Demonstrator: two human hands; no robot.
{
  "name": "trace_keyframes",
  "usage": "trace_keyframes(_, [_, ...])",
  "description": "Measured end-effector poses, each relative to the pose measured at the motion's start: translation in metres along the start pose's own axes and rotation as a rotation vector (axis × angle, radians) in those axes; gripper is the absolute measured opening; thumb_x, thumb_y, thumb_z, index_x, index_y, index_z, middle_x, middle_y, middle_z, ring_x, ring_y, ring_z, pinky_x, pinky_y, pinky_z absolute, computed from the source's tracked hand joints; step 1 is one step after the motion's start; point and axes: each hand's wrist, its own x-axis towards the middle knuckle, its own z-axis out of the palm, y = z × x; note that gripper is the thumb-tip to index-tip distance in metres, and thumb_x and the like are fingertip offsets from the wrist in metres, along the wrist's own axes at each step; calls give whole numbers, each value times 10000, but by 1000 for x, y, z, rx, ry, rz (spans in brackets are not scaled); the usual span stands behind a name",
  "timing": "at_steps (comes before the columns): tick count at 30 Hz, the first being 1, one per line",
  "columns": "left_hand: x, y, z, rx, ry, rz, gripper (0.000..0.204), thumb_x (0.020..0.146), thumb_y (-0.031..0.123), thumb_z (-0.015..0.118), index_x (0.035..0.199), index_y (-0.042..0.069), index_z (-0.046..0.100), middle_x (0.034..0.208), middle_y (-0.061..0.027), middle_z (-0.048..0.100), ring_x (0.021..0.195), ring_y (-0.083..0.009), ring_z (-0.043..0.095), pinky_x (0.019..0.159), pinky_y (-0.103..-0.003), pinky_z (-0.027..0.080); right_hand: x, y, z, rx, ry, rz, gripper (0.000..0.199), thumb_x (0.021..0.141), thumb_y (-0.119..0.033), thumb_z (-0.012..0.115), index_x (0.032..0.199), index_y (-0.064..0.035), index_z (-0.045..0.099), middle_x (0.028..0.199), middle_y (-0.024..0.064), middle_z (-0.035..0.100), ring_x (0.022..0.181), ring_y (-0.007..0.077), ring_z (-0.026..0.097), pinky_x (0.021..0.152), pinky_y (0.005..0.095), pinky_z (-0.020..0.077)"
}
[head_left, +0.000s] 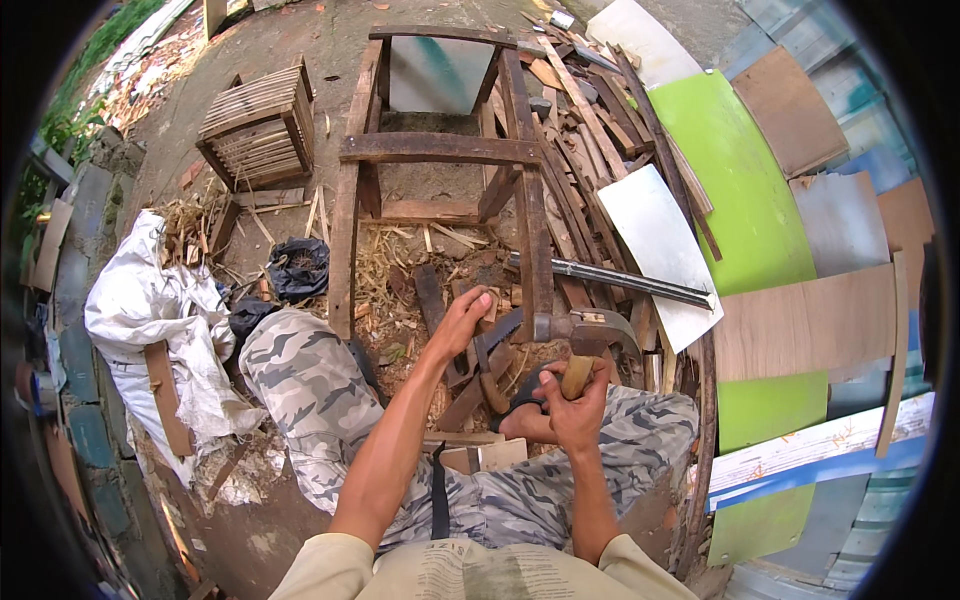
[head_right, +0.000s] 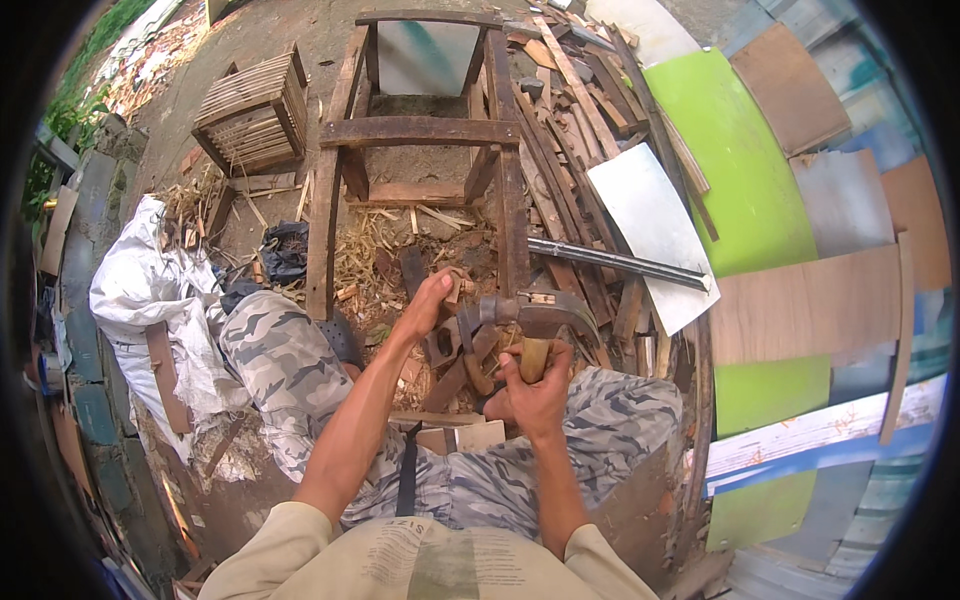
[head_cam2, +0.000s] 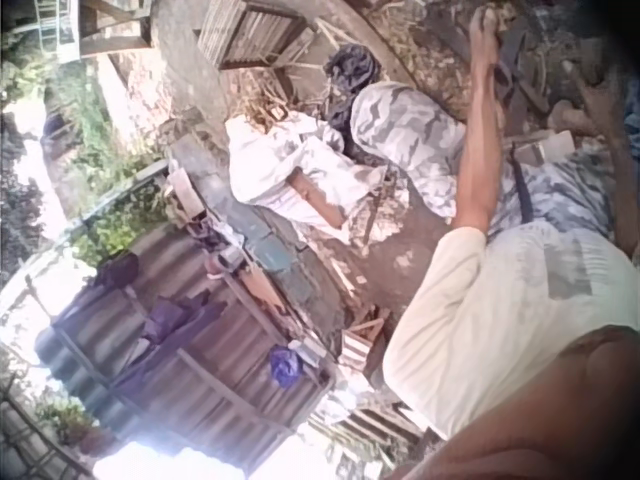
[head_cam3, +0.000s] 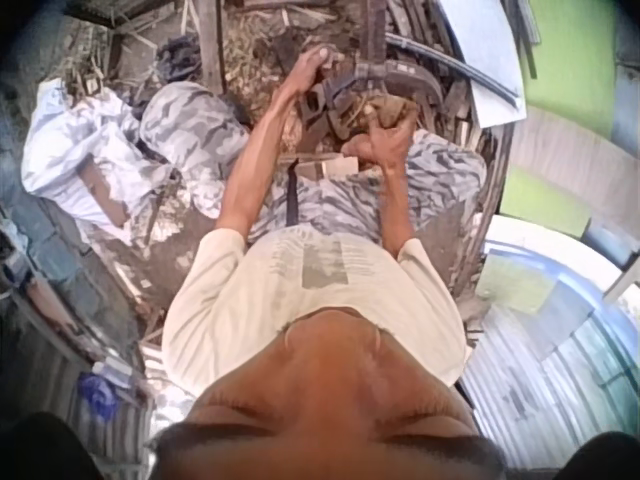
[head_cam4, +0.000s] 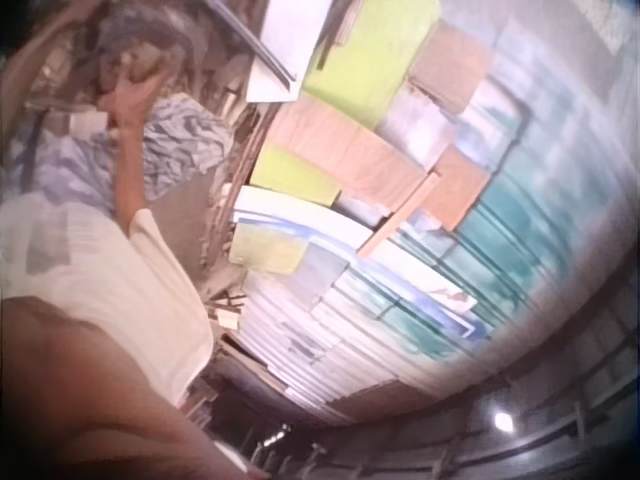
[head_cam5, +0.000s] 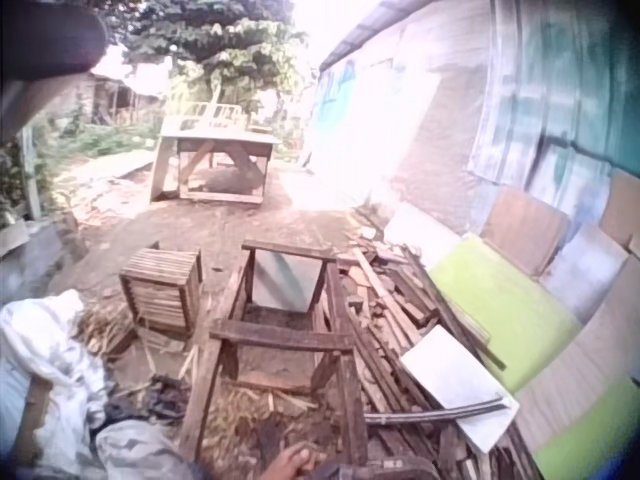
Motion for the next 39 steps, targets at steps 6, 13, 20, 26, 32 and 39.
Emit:
trace_keyframes(6, [0, 16, 3, -128, -45, -195, 793, 1009, 688, 267, 917, 10, 667, 769, -32, 597, 751, -147, 524, 712, -323, 417, 4, -5, -12, -225, -46, -56, 285, 904, -173, 743, 1079, 0, 599, 816, 111, 684, 672, 203, 661, 625, 341, 528])
trace_keyframes(13, [4, 13, 5, -40, 68, -111, 635, 1011, 520, 334, 766, 8, 619, 656, -33, 559, 640, -140, 497, 639, -341, 397, -12, -6, -1, -91, -88, -136, 292, 957, -193, 685, 1109, 34, 581, 746, 88, 629, 614, 156, 613, 559, 301, 477])
trace_keyframes(20, [12, -8, 7, -80, 105, -78, 585, 1009, 455, 394, 822, -63, 594, 715, -89, 572, 729, -185, 497, 730, -374, 394, -7, -21, 4, -345, -153, -131, 332, 979, -196, 638, 1157, 73, 560, 562, 65, 605, 472, 162, 627, 493, 302, 487])
trace_keyframes(26, [13, -25, 3, -41, 135, -44, 571, 1004, 443, 416, 847, -78, 589, 737, -117, 597, 742, -197, 514, 742, -380, 396, -23, -35, -3, -170, -100, -277, 169, 973, -141, 635, 986, 26, 624, 726, 88, 612, 619, 195, 600, 581, 326, 481])
trace_keyframes(32, [9, -3, 7, -109, 151, -138, 541, 990, 411, 397, 812, -73, 559, 741, -129, 600, 759, -219, 534, 735, -388, 389, -20, 25, 10, -466, -179, -32, 259, 871, -105, 705, 1068, 41, 623, 874, 255, 662, 770, 407, 694, 619, 468, 547])
trace_keyframes(39, [7, -19, 3, -20, 185, -7, 507, 976, 386, 369, 749, -34, 540, 667, -92, 519, 661, -204, 453, 677, -387, 375, -17, -3, 12, -339, -20, -384, 252, 969, -151, 626, 1077, 76, 606, 672, 130, 639, 589, 346, 636, 670, 371, 541])
